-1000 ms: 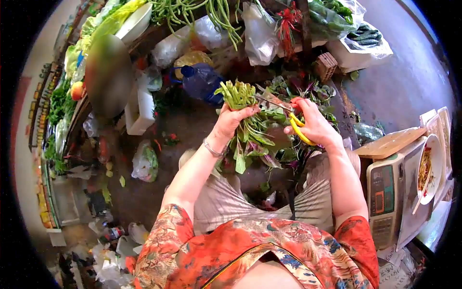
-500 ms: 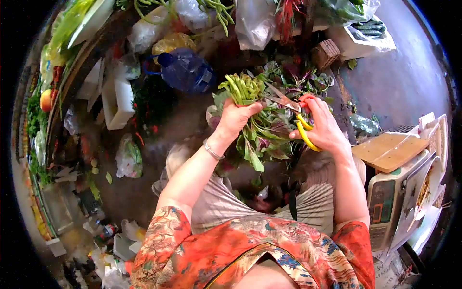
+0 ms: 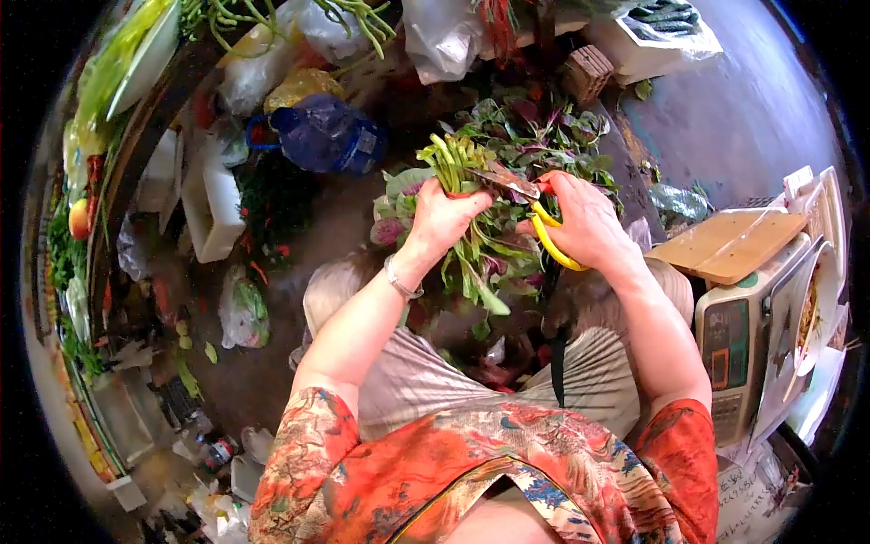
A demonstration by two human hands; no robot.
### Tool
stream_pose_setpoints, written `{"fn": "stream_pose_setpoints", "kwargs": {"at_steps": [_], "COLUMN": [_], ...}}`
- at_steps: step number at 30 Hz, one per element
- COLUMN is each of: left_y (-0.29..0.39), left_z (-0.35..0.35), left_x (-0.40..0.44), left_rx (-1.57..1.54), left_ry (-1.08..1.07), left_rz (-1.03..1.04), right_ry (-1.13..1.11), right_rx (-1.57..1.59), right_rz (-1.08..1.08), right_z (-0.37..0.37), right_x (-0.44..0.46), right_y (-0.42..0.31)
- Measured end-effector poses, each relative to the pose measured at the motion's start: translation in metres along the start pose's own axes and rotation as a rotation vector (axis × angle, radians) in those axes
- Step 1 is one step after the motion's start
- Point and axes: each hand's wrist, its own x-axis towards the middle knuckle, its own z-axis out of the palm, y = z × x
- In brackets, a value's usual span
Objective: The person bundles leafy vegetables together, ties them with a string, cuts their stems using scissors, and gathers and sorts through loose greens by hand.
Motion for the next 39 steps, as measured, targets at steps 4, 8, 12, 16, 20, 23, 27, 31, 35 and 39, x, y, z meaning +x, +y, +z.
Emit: {"fn": "stream_pose_setpoints", "kwargs": {"at_steps": [4,8,12,16,20,23,27,31,35,39], "left_y": [-0.002,0.008,0.015,0.015,0.016,0.016,0.009,0.012,0.016,0.02], "left_z": [-0.005,-0.01,-0.013,-0.017,-0.021,-0.022,-0.024,-0.026,-0.027,-0.024], "left_x": [0.007,0.006,0.004,0.003,0.004,0.004,0.007,0.006,0.004,0.001], "left_rx": [0.034,-0.15,-0.296,-0.242,-0.214,-0.257,-0.153,-0.122,-0.165,-0.138], "left_ry": [0.014,-0.053,-0.135,-0.108,-0.131,-0.139,-0.108,-0.064,-0.101,-0.249], "left_rz": [-0.049,-0.089,-0.088,-0.099,-0.09,-0.083,-0.046,-0.022,0.003,0.025], "right_ry": [-0.047,-0.032,0.039,0.027,0.053,0.038,-0.073,-0.045,-0.101,-0.152], "right_rx": [-0.006,0.0,0.022,0.025,0.053,0.042,0.029,0.096,0.107,0.143], "right_rz": [0.054,0.045,-0.03,-0.04,-0.061,-0.027,0.049,0.071,0.092,0.034], "right_z": [0.0,-0.005,-0.008,-0.012,-0.009,-0.009,-0.012,-0.011,-0.014,-0.013], "right_x": [-0.004,-0.004,-0.005,-0.007,-0.006,-0.005,-0.006,-0.009,-0.007,-0.006], "right_y": [-0.001,0.002,0.004,0.005,0.005,0.004,-0.001,0.005,0.008,0.008]}}
